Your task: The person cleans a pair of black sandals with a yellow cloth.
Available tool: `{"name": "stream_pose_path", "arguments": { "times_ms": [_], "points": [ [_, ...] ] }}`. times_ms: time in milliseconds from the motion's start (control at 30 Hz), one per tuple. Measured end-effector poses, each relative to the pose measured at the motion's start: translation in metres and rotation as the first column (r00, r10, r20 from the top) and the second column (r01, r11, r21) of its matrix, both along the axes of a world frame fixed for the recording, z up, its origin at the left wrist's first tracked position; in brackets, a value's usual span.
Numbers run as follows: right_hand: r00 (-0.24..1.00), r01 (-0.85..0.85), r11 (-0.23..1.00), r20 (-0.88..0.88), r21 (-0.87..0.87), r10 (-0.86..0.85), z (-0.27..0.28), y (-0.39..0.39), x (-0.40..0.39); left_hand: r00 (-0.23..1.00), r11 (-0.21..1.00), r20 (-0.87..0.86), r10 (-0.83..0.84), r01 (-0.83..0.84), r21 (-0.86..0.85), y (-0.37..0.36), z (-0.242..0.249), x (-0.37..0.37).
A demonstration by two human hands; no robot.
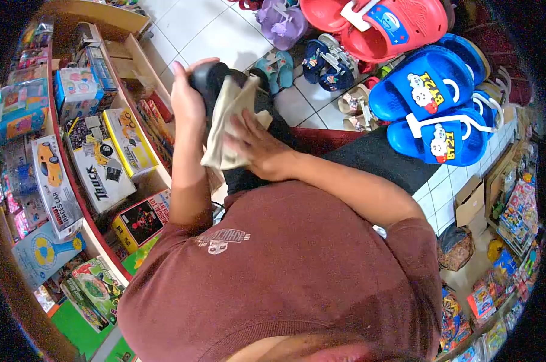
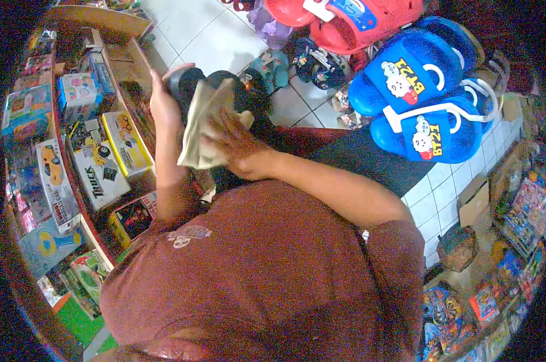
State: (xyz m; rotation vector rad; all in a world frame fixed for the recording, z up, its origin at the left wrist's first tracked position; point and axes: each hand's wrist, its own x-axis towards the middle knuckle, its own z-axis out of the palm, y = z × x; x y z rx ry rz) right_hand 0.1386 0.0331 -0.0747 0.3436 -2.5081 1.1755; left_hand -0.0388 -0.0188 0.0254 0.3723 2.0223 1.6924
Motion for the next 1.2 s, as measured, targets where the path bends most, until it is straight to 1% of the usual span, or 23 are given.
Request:
{"name": "stream_pose_path", "arguments": {
  "times_ms": [67,100,133,233,267,300,367,400,433,467,500,533,600,633,667,700,767,800,900,933,1033,1100,1200],
  "points": [
    [0.984,-0.148,0.988,0.103,0.031,0.144,0.0,0.003,0.01,0.975,0.992,0.217,0.043,-0.067,0.103,-0.007,0.001,-0.013],
    [0.972,-0.195,0.981,0.135,0.008,0.193,0.012,0.01,0.01,0.955,0.979,0.297,-0.022,-0.039,0.2,-0.016,-0.005,-0.022],
    [0.956,-0.242,0.97,0.165,-0.016,0.241,0.024,0.016,0.009,0.955,0.977,0.297,-0.013,-0.051,0.207,-0.023,-0.011,-0.03],
    [0.978,-0.1,0.974,0.162,-0.202,0.134,0.046,0.031,0.011,0.961,0.968,0.276,0.015,-0.083,0.237,-0.032,-0.017,-0.035],
    [0.998,0.051,0.947,-0.016,-0.318,-0.059,0.053,0.026,0.004,0.963,0.965,0.267,0.024,-0.092,0.246,-0.034,-0.018,-0.034],
    [0.976,0.093,0.911,-0.144,-0.402,-0.164,0.076,0.032,-0.004,0.96,0.966,0.279,0.024,-0.094,0.241,-0.036,-0.019,-0.036],
    [0.897,0.216,0.932,-0.318,-0.292,-0.307,0.111,0.045,-0.02,0.954,0.968,0.298,0.016,-0.089,0.234,-0.037,-0.023,-0.042],
    [0.856,0.291,0.926,-0.367,-0.239,-0.364,0.118,0.046,-0.028,0.867,0.906,0.492,-0.082,-0.141,0.398,-0.041,-0.022,-0.038],
    [0.809,0.366,0.912,-0.421,-0.187,-0.411,0.123,0.046,-0.037,0.863,0.837,0.493,-0.111,-0.187,0.515,-0.049,-0.026,-0.028],
    [0.844,0.349,0.929,-0.39,-0.124,-0.369,0.117,0.044,-0.05,0.858,0.749,0.492,-0.149,-0.226,0.622,-0.058,-0.031,-0.017],
    [0.875,0.33,0.942,-0.355,-0.062,-0.33,0.103,0.04,-0.063,0.918,0.846,0.394,-0.043,-0.177,0.503,-0.046,-0.025,-0.017],
    [0.952,0.234,0.972,-0.195,-0.033,-0.236,0.076,0.028,-0.069,0.961,0.921,0.273,0.044,-0.145,0.362,-0.034,-0.019,-0.018],
    [0.969,0.167,0.986,-0.181,-0.028,-0.169,0.04,0.013,-0.062,0.955,0.963,0.237,0.177,-0.217,0.158,-0.027,-0.015,-0.024],
    [0.986,0.105,0.994,-0.128,0.005,-0.103,0.034,0.012,-0.049,0.91,0.949,0.333,0.249,-0.297,0.103,-0.028,-0.015,-0.03],
    [1.0,0.005,0.999,-0.021,0.05,-0.004,0.03,0.011,-0.034,0.958,0.985,0.285,0.033,-0.08,0.156,-0.045,-0.03,-0.047],
    [0.991,-0.099,0.992,0.094,0.081,0.091,0.028,0.01,-0.015,0.948,0.968,0.308,-0.077,-0.003,0.251,-0.058,-0.045,-0.06],
    [0.932,-0.286,0.953,0.259,0.101,0.253,0.021,0.015,0.017,0.899,0.945,0.437,-0.029,-0.117,0.304,-0.065,-0.049,-0.057],
    [0.96,-0.258,0.959,0.146,0.121,0.24,0.02,0.015,0.019,0.916,0.929,0.384,-0.118,-0.035,0.368,-0.066,-0.045,-0.059],
    [0.917,-0.336,0.94,0.209,-0.059,0.341,0.019,0.034,0.02,0.938,0.964,0.335,-0.093,0.002,0.264,-0.063,-0.026,-0.049],
    [0.945,-0.251,0.937,0.148,-0.242,0.292,0.022,0.039,0.019,0.951,0.982,0.287,-0.114,0.065,0.176,-0.066,-0.018,-0.055],
    [0.926,0.056,0.813,0.335,-0.579,0.175,0.046,0.065,0.016,0.951,0.933,0.192,-0.243,0.283,-0.222,-0.072,0.015,-0.068],
    [0.873,0.27,0.692,0.473,-0.669,0.116,0.048,0.083,0.015,0.967,0.961,0.039,-0.252,0.255,-0.107,-0.055,0.05,-0.041],
    [0.824,0.382,0.597,0.552,-0.706,0.126,0.051,0.104,0.015,0.927,0.949,-0.202,-0.315,0.304,-0.084,-0.045,0.074,-0.019]
  ]
}}
